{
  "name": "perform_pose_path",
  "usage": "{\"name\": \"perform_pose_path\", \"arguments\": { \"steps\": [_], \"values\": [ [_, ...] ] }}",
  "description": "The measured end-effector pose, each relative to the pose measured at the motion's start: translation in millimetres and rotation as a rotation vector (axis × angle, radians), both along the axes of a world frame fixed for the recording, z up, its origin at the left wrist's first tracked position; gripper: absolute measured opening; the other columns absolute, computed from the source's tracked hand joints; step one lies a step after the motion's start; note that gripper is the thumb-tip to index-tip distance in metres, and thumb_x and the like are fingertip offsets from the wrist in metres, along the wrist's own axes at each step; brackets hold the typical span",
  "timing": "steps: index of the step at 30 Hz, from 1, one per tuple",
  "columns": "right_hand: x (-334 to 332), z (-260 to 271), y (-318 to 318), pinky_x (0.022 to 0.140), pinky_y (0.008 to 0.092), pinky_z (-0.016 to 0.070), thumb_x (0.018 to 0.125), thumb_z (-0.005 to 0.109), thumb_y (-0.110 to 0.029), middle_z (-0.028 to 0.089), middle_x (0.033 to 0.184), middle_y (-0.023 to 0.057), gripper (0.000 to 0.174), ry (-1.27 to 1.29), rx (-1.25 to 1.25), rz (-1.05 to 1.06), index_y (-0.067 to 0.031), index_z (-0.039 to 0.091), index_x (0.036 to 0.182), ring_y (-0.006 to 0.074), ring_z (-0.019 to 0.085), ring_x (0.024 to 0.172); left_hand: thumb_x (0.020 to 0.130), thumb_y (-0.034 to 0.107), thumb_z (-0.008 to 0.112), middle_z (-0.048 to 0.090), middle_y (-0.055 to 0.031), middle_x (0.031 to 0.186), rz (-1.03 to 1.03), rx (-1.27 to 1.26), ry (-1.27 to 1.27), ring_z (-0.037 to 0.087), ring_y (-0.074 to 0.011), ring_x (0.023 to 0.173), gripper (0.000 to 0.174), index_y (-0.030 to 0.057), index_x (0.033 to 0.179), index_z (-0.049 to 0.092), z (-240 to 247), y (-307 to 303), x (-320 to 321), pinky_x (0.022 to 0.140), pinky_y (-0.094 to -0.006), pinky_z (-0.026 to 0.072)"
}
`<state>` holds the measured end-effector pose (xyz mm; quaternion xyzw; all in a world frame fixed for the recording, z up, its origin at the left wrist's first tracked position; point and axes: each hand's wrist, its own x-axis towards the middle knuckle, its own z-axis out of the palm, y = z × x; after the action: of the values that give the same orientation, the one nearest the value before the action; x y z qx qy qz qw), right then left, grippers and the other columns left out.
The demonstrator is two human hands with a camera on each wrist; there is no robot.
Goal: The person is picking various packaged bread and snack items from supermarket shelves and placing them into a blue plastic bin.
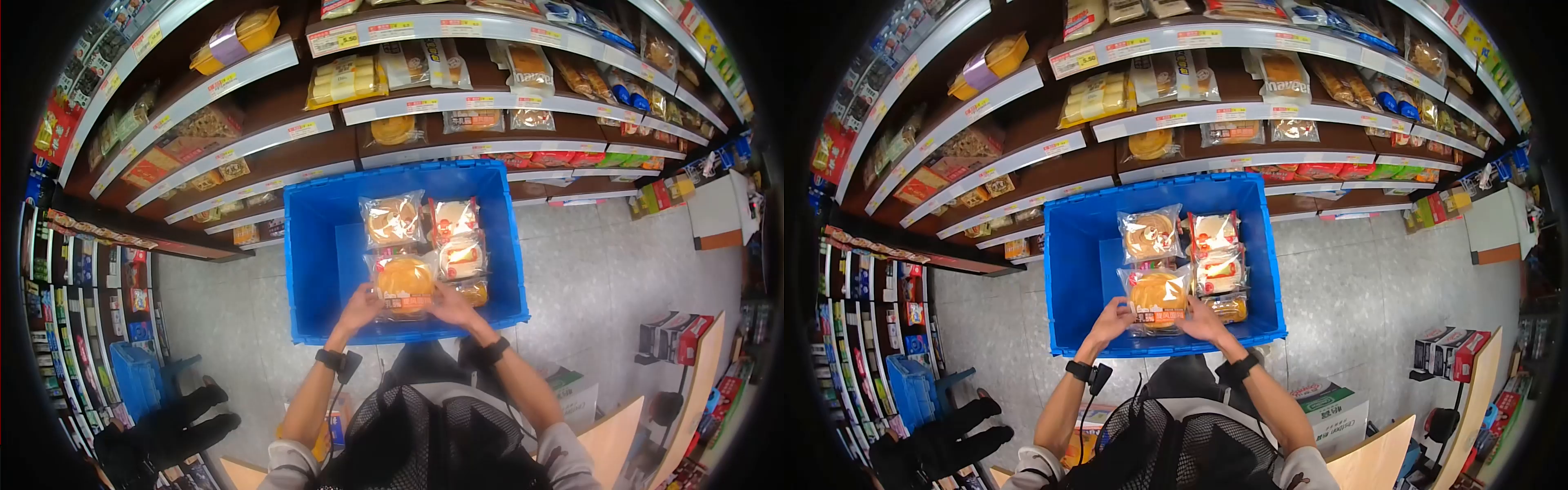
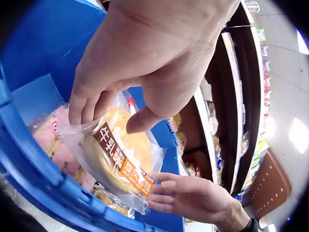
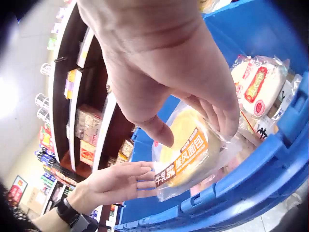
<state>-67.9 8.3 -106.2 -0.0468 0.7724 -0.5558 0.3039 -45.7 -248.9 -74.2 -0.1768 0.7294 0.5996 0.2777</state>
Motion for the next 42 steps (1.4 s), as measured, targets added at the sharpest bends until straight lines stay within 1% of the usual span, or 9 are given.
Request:
{"name": "perform_pose_path", "arguments": {
  "steps": [3,18,23,26,30,33,35,37,42],
  "values": [
    [-20,17,-18,0.090,0.0303,0.0483,0.084,0.070,-0.015,0.064,0.116,0.0135,0.062,-0.275,-0.073,0.028,0.0005,0.041,0.138,0.0188,0.061,0.104,0.085,0.006,0.060,0.064,-0.0184,0.106,0.015,0.011,0.012,0.064,-0.0220,0.098,0.049,-0.0038,0.128,0.039,-15,-18,-14,0.083,-0.0323,0.0517],
    [-22,-32,-39,0.078,0.0291,0.0484,0.076,0.067,-0.015,0.067,0.103,0.0104,0.056,-0.245,0.300,-0.046,0.0005,0.052,0.128,0.0163,0.061,0.093,0.088,0.019,0.062,0.059,-0.0184,0.114,-0.172,0.058,-0.152,0.057,-0.0240,0.106,0.064,-0.0066,0.140,0.034,-44,-38,-32,0.092,-0.0321,0.0445],
    [-20,-22,-31,0.068,0.0267,0.0459,0.080,0.056,-0.007,0.064,0.092,0.0046,0.049,-0.304,0.030,-0.055,-0.0017,0.052,0.129,0.0119,0.056,0.080,0.086,0.017,0.062,0.064,-0.0178,0.108,-0.114,0.030,-0.068,0.062,-0.0215,0.097,0.059,-0.0070,0.134,0.040,-44,-38,-22,0.083,-0.0313,0.0497],
    [-22,-62,-18,0.064,0.0274,0.0446,0.081,0.048,-0.002,0.060,0.086,0.0023,0.049,-0.277,0.110,-0.043,-0.0018,0.051,0.129,0.0111,0.054,0.074,0.086,0.020,0.063,0.056,-0.0228,0.125,-0.116,-0.115,-0.124,0.058,-0.0277,0.112,0.068,-0.0064,0.142,0.033,-50,-40,-23,0.096,-0.0350,0.0451],
    [-27,-15,0,0.061,0.0282,0.0446,0.080,0.045,0.000,0.058,0.083,0.0028,0.051,-0.337,0.113,-0.101,-0.0002,0.051,0.130,0.0120,0.054,0.071,0.085,0.018,0.062,0.056,-0.0256,0.127,-0.155,-0.422,0.022,0.059,-0.0325,0.112,0.064,-0.0061,0.139,0.037,-38,-37,-15,0.096,-0.0391,0.0465],
    [-17,-24,26,0.068,0.0269,0.0470,0.080,0.043,0.002,0.061,0.088,0.0062,0.051,-0.337,-0.023,-0.244,0.0021,0.051,0.130,0.0141,0.058,0.077,0.085,0.017,0.061,0.055,-0.0267,0.127,-0.160,-0.493,0.164,0.057,-0.0355,0.115,0.061,-0.0064,0.137,0.040,-38,-31,0,0.098,-0.0406,0.0457],
    [-11,11,42,0.077,0.0264,0.0486,0.079,0.041,0.004,0.064,0.098,0.0111,0.051,-0.132,-0.077,-0.242,0.0043,0.051,0.129,0.0171,0.062,0.088,0.085,0.014,0.061,0.055,-0.0274,0.128,-0.163,-0.480,0.260,0.055,-0.0371,0.118,0.057,-0.0069,0.134,0.043,-10,-18,0,0.100,-0.0414,0.0440],
    [-9,51,54,0.085,0.0273,0.0482,0.084,0.041,0.004,0.065,0.107,0.0136,0.046,-0.244,-0.141,-0.290,0.0055,0.051,0.128,0.0188,0.062,0.098,0.084,0.013,0.061,0.055,-0.0278,0.127,-0.202,-0.487,0.321,0.055,-0.0371,0.118,0.054,-0.0073,0.132,0.045,23,0,1,0.100,-0.0418,0.0435],
    [11,78,102,0.087,0.0280,0.0483,0.092,0.057,-0.009,0.064,0.110,0.0100,0.038,-0.282,-0.156,-0.441,0.0037,0.052,0.127,0.0159,0.060,0.101,0.084,0.013,0.062,0.057,-0.0264,0.124,-0.249,-0.433,0.394,0.058,-0.0353,0.115,0.052,-0.0069,0.130,0.047,41,45,14,0.098,-0.0391,0.0454]
  ]
}}
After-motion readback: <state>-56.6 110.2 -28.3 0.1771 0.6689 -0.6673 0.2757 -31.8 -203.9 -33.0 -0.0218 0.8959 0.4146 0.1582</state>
